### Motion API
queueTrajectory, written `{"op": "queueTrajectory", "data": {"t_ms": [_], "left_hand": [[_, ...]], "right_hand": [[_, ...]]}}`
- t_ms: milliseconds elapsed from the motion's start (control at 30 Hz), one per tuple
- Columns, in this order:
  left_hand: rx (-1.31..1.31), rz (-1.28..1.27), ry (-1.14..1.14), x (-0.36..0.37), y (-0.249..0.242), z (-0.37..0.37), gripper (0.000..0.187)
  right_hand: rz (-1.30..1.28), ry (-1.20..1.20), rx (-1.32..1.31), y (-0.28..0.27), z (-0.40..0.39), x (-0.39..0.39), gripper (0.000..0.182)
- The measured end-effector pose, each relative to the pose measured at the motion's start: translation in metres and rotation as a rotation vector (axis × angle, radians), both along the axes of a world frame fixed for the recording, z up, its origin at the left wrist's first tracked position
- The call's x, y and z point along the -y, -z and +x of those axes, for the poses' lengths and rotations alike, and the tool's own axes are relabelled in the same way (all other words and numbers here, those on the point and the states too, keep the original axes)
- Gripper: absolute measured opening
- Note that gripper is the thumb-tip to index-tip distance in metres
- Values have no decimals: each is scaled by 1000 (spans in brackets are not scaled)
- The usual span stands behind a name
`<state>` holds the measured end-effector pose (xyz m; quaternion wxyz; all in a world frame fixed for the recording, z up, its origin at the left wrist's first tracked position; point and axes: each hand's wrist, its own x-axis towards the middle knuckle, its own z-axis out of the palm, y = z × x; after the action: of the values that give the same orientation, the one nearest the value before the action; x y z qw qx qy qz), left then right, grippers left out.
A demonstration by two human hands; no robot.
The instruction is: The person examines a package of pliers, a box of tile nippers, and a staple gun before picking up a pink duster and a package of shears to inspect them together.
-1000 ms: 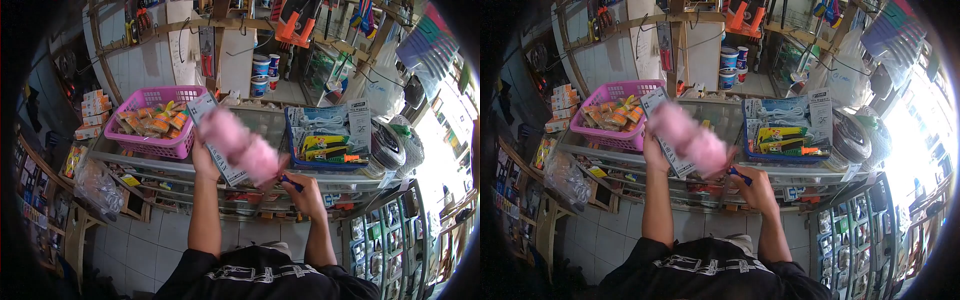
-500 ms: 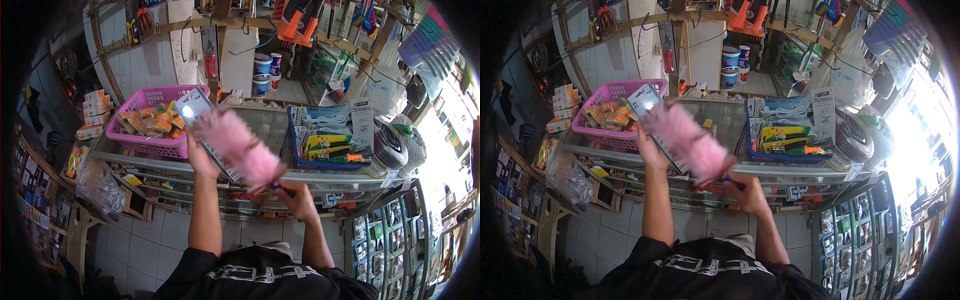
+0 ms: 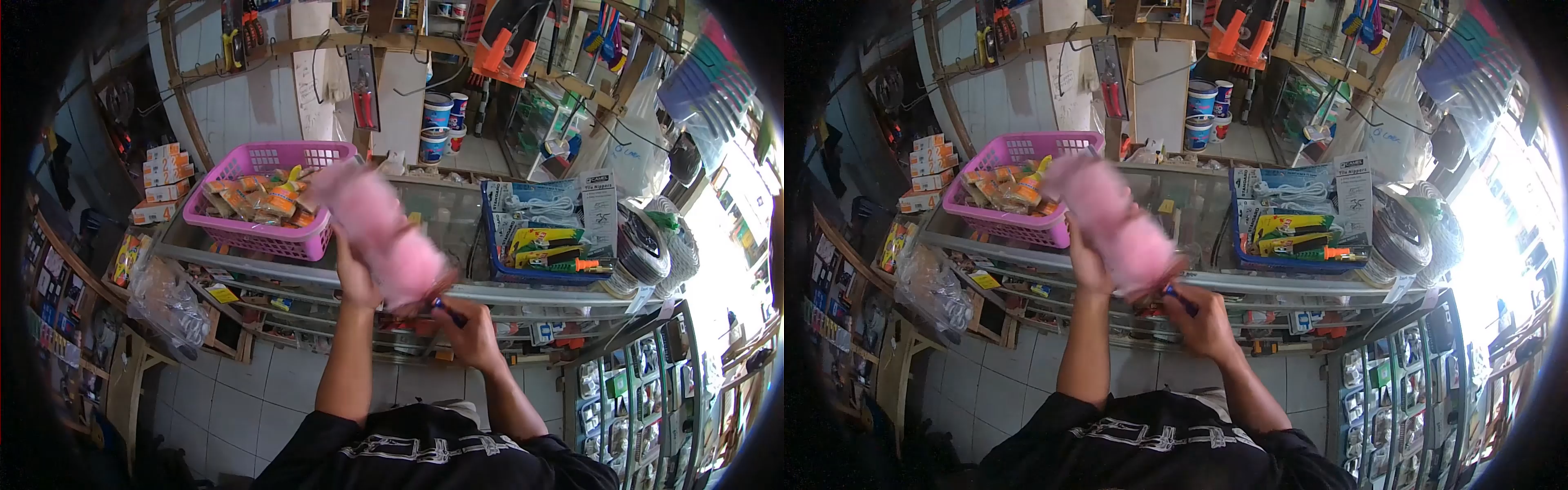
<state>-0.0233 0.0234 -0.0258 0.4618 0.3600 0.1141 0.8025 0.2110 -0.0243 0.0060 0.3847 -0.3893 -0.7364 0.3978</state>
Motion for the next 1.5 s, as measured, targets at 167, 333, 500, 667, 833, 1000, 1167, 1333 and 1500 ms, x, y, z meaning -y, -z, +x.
{"op": "queueTrajectory", "data": {"t_ms": [167, 333, 500, 667, 833, 1000, 1167, 1333, 1500], "left_hand": [[245, -284, 63, 20, -12, 10, 74], [49, -164, 127, 25, -3, 3, 72], [45, -210, 38, 18, 32, -5, 79], [209, -261, 89, 38, 0, 6, 77], [220, -181, 171, 36, 11, 5, 71], [201, -272, 185, 24, 19, 14, 69], [11, -354, 51, 3, 89, -11, 75], [-87, -119, 182, 10, 39, -24, 70], [281, -79, -96, 49, -11, 9, 74]], "right_hand": [[142, 56, -26, 3, -4, -17, 27], [15, -43, -66, -13, -6, -14, 30], [-6, -31, -26, -9, -7, -16, 31], [105, -55, 0, -6, -12, -22, 32], [17, -74, -14, -6, -22, -30, 32], [-13, -70, -1, 6, -22, -61, 35], [-14, -261, -49, 7, -5, -75, 33], [-164, -403, -51, 7, 9, -76, 31], [-3, -455, -48, 7, 16, -85, 31]]}}
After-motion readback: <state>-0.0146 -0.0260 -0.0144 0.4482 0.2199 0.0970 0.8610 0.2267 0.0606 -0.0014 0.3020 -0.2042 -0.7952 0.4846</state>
